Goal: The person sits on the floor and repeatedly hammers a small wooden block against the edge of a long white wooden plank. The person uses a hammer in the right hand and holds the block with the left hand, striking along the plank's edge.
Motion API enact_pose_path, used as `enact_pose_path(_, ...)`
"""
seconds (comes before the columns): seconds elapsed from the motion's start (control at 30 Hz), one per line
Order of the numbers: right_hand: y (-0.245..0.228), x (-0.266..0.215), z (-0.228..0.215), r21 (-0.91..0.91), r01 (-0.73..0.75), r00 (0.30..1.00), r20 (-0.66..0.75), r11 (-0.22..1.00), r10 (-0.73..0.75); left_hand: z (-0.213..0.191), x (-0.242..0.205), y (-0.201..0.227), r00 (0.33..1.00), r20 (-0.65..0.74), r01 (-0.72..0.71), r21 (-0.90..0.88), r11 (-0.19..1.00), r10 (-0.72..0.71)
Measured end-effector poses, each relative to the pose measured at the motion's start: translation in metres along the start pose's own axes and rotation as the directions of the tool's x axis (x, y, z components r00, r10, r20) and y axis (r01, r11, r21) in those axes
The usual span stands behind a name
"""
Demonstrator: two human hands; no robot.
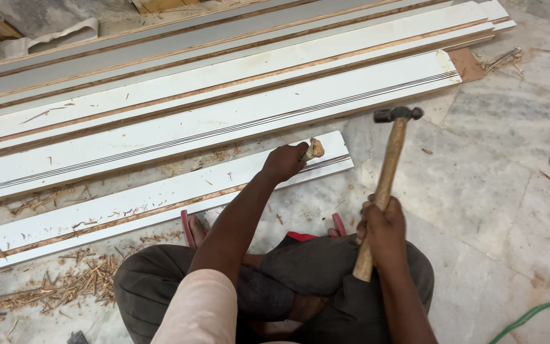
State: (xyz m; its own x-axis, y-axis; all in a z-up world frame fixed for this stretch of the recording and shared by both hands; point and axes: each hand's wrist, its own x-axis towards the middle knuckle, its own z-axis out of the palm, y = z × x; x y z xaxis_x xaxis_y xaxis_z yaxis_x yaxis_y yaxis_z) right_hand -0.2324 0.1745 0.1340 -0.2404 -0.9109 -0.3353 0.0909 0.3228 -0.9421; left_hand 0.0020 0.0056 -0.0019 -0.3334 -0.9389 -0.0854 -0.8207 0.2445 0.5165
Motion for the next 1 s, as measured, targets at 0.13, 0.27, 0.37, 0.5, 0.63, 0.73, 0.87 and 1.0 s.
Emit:
enact_pose_path(0.13, -0.021, -0.001, -0.013, 0.021, 0.108, 0.992, -0.061, 0.994, -0.107, -0.005, 0.0, 0.001, 1.0, 0.004, 0.011, 0.008, 1.0, -0.011)
enact_pose_path(0.27, -0.008, 0.007, -0.007, 0.041, 0.185, 0.98, -0.084, 0.982, -0.181, -0.004, 0.002, 0.006, 1.0, 0.012, 0.008, 0.012, 1.0, -0.008)
enact_pose_path(0.37, 0.024, 0.003, 0.017, -0.143, -0.045, 0.992, 0.113, 0.989, 0.061, 0.006, 0.003, 0.004, 0.999, 0.034, 0.006, 0.059, 0.998, -0.008)
enact_pose_path(0.5, 0.035, -0.003, 0.024, -0.366, -0.274, 0.875, 0.29, 0.889, 0.389, 0.023, -0.021, -0.034, 0.988, 0.153, -0.006, 0.277, 0.961, -0.038)
enact_pose_path(0.63, 0.033, -0.004, 0.029, -0.256, -0.227, 0.899, 0.316, 0.94, 0.303, 0.032, -0.03, -0.051, 0.982, 0.163, 0.059, 0.229, 0.972, -0.098)
enact_pose_path(0.73, 0.027, -0.007, 0.033, -0.216, -0.288, 0.924, 0.194, 0.933, 0.33, 0.004, -0.012, -0.054, 0.996, 0.047, 0.062, 0.183, 0.981, -0.071)
enact_pose_path(0.87, 0.035, -0.003, 0.031, -0.066, -0.214, 0.965, 0.142, 0.975, 0.221, -0.013, -0.008, -0.028, 0.998, -0.055, 0.009, 0.023, 1.0, -0.008)
enact_pose_path(1.0, 0.039, 0.0, 0.029, 0.03, -0.179, 0.979, 0.106, 0.983, 0.175, -0.019, 0.005, 0.004, 0.989, -0.13, -0.079, -0.081, 0.994, 0.068)
